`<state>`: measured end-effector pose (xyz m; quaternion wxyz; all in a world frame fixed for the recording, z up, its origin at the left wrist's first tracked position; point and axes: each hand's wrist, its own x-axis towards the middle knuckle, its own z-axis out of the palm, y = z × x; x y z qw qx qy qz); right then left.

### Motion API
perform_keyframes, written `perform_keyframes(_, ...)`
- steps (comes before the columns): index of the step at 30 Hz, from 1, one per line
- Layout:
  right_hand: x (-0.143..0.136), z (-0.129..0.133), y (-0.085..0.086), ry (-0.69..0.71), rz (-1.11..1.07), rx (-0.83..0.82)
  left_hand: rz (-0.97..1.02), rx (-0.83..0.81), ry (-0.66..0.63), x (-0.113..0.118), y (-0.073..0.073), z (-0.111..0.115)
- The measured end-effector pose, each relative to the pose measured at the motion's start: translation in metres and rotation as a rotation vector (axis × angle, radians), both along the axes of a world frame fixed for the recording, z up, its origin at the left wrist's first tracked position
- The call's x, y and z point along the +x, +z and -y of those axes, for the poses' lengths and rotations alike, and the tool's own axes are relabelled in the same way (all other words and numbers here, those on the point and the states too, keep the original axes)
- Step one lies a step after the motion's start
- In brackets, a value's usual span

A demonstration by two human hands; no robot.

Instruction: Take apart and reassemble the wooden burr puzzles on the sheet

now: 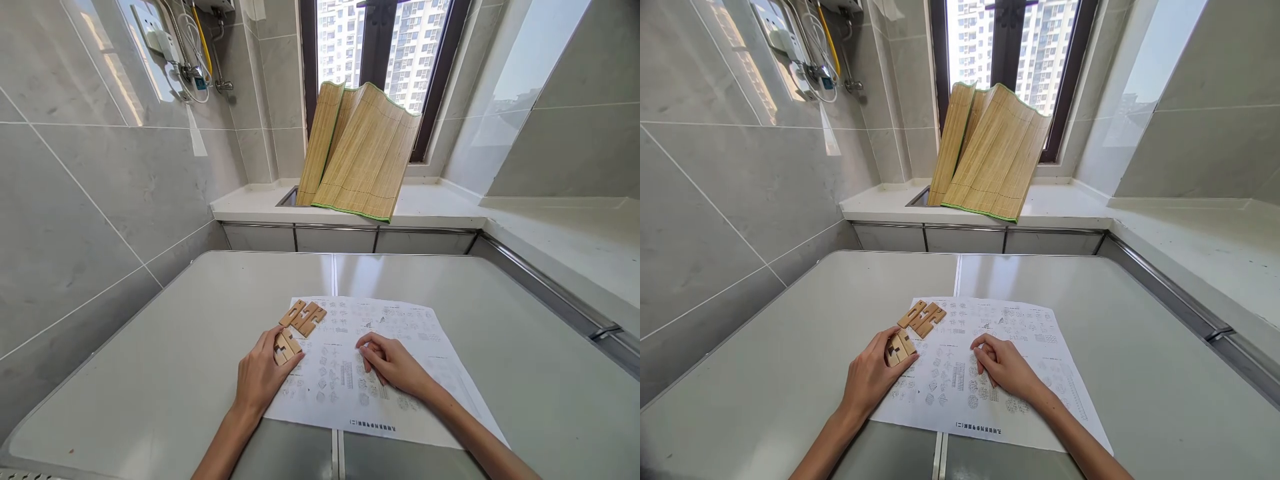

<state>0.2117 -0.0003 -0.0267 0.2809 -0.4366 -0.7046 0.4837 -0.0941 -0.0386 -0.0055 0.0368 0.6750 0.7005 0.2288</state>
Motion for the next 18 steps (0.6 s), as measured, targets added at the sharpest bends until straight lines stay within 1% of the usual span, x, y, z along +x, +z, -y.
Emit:
perform_keyframes(3,0.0,-0.001,0.0,0.003,-0.003,-0.004,-0.037,-0.016,0.011,0.001,0.004,0.001)
perform_keyframes(5,0.0,-0.001,0.0,0.008,0.005,-0.014,-0.05,0.006,0.043,0.0,0.009,0.002)
perform_keyframes(8,-0.001,-0.002,-0.001,0.005,0.05,-0.009,-0.026,0.131,0.064,0.0,0.017,-0.001)
perform_keyframes(11,-0.002,-0.002,0.0,-0.011,0.094,0.029,0.021,0.221,-0.007,0.007,0.021,-0.011)
perform_keyframes(15,-0.005,-0.002,0.002,-0.017,0.09,0.042,0.029,0.155,-0.093,0.017,0.016,-0.029)
perform_keyframes(18,-0.007,-0.003,0.003,-0.017,0.076,0.043,-0.002,0.047,-0.115,0.015,0.013,-0.048)
